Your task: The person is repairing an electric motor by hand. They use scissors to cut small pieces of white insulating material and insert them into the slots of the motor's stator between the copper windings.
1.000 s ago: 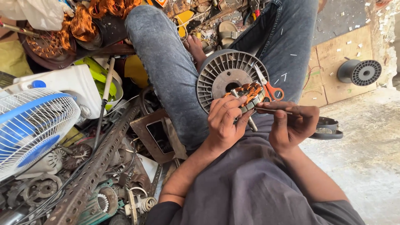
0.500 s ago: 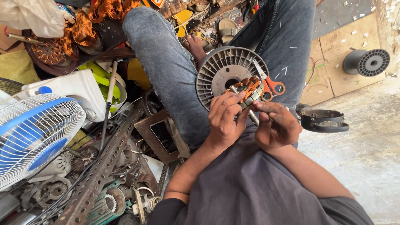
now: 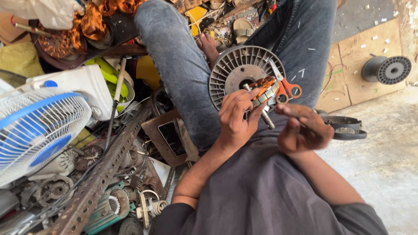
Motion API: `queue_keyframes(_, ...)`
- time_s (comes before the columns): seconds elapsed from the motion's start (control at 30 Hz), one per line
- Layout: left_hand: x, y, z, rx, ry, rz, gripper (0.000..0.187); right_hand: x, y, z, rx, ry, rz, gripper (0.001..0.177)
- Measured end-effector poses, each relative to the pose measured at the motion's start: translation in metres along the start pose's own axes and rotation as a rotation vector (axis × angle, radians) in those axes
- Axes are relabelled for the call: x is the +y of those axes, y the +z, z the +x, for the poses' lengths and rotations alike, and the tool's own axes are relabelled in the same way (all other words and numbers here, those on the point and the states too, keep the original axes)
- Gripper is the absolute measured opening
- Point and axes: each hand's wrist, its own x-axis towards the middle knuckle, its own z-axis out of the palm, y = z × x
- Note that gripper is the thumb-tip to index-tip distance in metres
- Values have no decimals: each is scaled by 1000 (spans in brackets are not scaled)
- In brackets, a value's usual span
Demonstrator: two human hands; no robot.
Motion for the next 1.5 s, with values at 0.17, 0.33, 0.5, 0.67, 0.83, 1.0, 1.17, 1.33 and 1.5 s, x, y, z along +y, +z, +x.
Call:
queue_keyframes(0.17, 0, -1, -3, -9, -30, -12, 28, -9, -4, 0, -226, 104, -46, 21)
queue_keyframes(0.33, -3, -1, -5, 9, -2, -13, 29, -9, 7, 4, -267, 116, -53, 21)
queue_keyframes(0.5, -7, 0, -6, 17, -7, -13, 29, -16, 10, 11, -319, 204, -29, 22)
queue_keyframes(0.67, -9, 1, -5, 18, -13, -21, 31, -17, 16, 19, -349, 122, -175, 25)
queue_keyframes(0.83, -12, -3, -2, 8, -22, -2, 34, -4, 20, 8, -257, 112, -88, 25)
queue_keyframes(1.0, -11, -3, 0, 16, -39, -1, 35, -1, 16, 0, -204, 251, -60, 26)
queue_keyframes(1.17, -15, -3, 0, 15, -23, 16, 35, -5, 10, -1, -155, 510, -44, 25)
queue_keyframes(1.33, -14, 1, -3, 29, 63, 40, 26, -13, 11, 18, -260, 316, -61, 26)
queue_keyframes(1.5, -13, 3, -6, 43, 12, 5, 24, -22, 15, 65, -566, -146, -307, 26)
